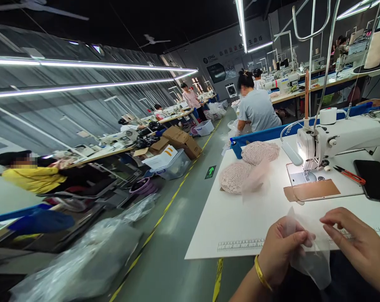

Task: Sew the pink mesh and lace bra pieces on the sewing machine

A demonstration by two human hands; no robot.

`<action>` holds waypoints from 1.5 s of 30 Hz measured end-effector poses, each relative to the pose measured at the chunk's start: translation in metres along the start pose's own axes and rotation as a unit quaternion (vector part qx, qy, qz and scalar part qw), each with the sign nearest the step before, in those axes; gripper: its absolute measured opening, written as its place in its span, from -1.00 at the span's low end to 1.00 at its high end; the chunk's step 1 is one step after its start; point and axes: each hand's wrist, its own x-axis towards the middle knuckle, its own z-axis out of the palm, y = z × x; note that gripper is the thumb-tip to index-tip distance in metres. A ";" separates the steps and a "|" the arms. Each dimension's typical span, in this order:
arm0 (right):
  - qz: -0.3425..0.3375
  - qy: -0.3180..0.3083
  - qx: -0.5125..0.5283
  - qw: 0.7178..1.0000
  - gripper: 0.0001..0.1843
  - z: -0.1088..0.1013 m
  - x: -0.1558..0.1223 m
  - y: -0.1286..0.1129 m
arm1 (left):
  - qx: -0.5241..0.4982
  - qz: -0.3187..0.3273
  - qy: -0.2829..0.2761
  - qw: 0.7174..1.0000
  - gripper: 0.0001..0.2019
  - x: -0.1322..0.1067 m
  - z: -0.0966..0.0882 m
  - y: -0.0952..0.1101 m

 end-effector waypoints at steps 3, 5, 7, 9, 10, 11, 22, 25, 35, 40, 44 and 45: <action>-0.074 -0.021 -0.008 0.997 -0.87 0.007 -0.012 -0.013 | 0.014 0.016 0.007 1.000 -0.56 -0.001 -0.001 -0.003; -0.097 -0.030 -0.018 0.995 -0.84 0.010 -0.013 -0.017 | 0.028 0.024 0.017 0.999 -0.53 -0.001 0.000 -0.005; -0.117 -0.030 -0.031 0.992 -0.82 0.013 -0.011 -0.019 | 0.043 0.027 0.029 0.998 -0.51 -0.003 0.002 -0.006; -0.135 -0.022 -0.042 0.990 -0.84 0.014 -0.007 -0.021 | 0.055 0.028 0.037 0.997 -0.50 -0.005 0.003 -0.006; -0.141 -0.015 -0.044 0.989 -0.85 0.015 -0.004 -0.023 | 0.060 0.029 0.039 0.997 -0.51 -0.006 0.004 -0.006; -0.145 -0.009 -0.042 0.988 -0.85 0.015 -0.003 -0.025 | 0.065 0.031 0.039 0.997 -0.51 -0.007 0.004 -0.006; 0.120 -0.056 0.147 0.980 -0.60 0.014 -0.003 -0.008 | 0.055 0.000 0.024 0.998 -0.44 -0.005 0.006 -0.007; 0.141 -0.068 0.161 0.974 -0.58 0.009 -0.002 -0.006 | 0.050 -0.001 0.029 0.998 -0.45 -0.004 0.006 -0.006; 0.019 -0.139 0.060 0.988 -0.77 0.006 -0.007 -0.017 | 0.090 0.041 0.033 0.995 -0.50 -0.007 0.005 -0.004; -0.006 -0.129 0.038 0.991 -0.72 0.012 -0.005 -0.016 | 0.123 0.058 0.032 0.990 -0.53 -0.008 0.004 -0.006; 0.044 -0.129 0.071 0.988 -0.65 0.009 -0.003 -0.015 | 0.126 0.056 0.033 0.990 -0.55 -0.008 0.004 -0.006; 0.053 -0.130 0.081 0.987 -0.65 0.007 -0.002 -0.015 | 0.127 0.055 0.035 0.990 -0.55 -0.008 0.005 -0.006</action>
